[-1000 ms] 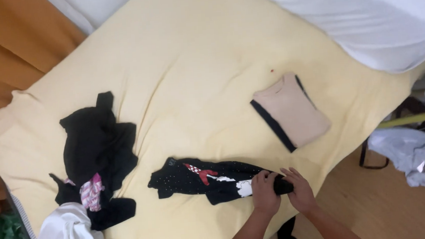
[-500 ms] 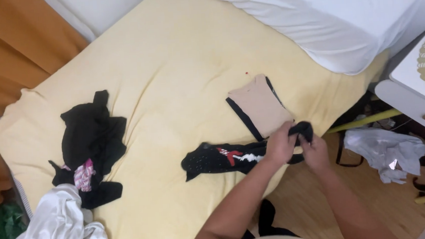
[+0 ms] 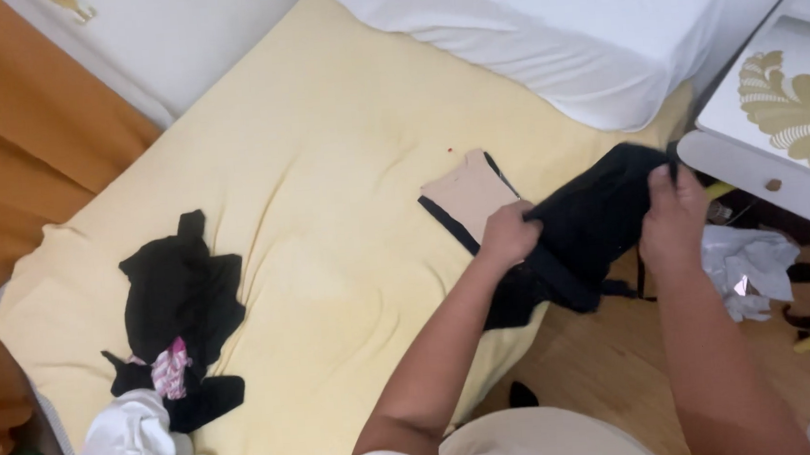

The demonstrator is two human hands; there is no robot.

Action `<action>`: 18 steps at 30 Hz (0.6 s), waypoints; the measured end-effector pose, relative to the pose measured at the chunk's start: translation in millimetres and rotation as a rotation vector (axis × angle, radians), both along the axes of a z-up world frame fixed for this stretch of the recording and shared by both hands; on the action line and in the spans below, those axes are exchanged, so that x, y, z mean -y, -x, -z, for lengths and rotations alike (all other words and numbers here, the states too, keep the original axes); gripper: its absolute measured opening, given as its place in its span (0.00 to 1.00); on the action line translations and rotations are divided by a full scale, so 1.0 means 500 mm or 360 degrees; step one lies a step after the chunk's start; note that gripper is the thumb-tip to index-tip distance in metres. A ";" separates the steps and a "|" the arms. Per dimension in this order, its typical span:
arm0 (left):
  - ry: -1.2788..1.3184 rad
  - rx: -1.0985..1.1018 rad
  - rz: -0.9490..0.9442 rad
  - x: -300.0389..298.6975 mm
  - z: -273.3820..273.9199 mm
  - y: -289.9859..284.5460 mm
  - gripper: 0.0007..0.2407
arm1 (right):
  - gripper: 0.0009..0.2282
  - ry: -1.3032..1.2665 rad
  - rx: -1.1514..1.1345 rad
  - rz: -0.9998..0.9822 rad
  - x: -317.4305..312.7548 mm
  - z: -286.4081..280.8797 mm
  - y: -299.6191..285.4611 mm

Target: The person folds several items of clothing on a bed, including a black t-shirt with a graphic, a plain black t-shirt, and a black long-sleeved top. They smooth out each garment and fold it neatly into a compact stack.

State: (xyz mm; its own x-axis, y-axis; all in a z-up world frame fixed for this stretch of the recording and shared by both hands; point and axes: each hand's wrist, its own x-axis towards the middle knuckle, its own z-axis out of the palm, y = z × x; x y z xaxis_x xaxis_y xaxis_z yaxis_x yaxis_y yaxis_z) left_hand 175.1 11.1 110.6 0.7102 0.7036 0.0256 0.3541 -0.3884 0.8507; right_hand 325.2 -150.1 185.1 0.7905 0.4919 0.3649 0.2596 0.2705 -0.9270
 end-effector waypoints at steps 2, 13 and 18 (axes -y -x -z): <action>0.0048 0.0075 0.0001 -0.010 -0.040 0.015 0.14 | 0.11 0.0013 0.0017 0.0091 0.015 -0.024 0.011; -0.0316 -0.0038 0.0327 0.023 -0.273 0.095 0.27 | 0.11 -0.0481 -0.0246 0.0050 0.079 -0.056 0.042; -0.0713 -0.0183 -0.0175 -0.016 -0.208 0.096 0.07 | 0.14 -0.0750 -0.0201 -0.0195 0.121 -0.070 0.066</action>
State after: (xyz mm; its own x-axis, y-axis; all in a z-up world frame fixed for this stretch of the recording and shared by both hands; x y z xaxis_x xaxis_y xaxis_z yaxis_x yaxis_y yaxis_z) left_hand 127.1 19.1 214.5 0.6482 0.7122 0.2694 0.4955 -0.6631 0.5610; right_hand 292.1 -210.8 220.3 0.7894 0.3886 0.4752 0.0936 0.6889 -0.7188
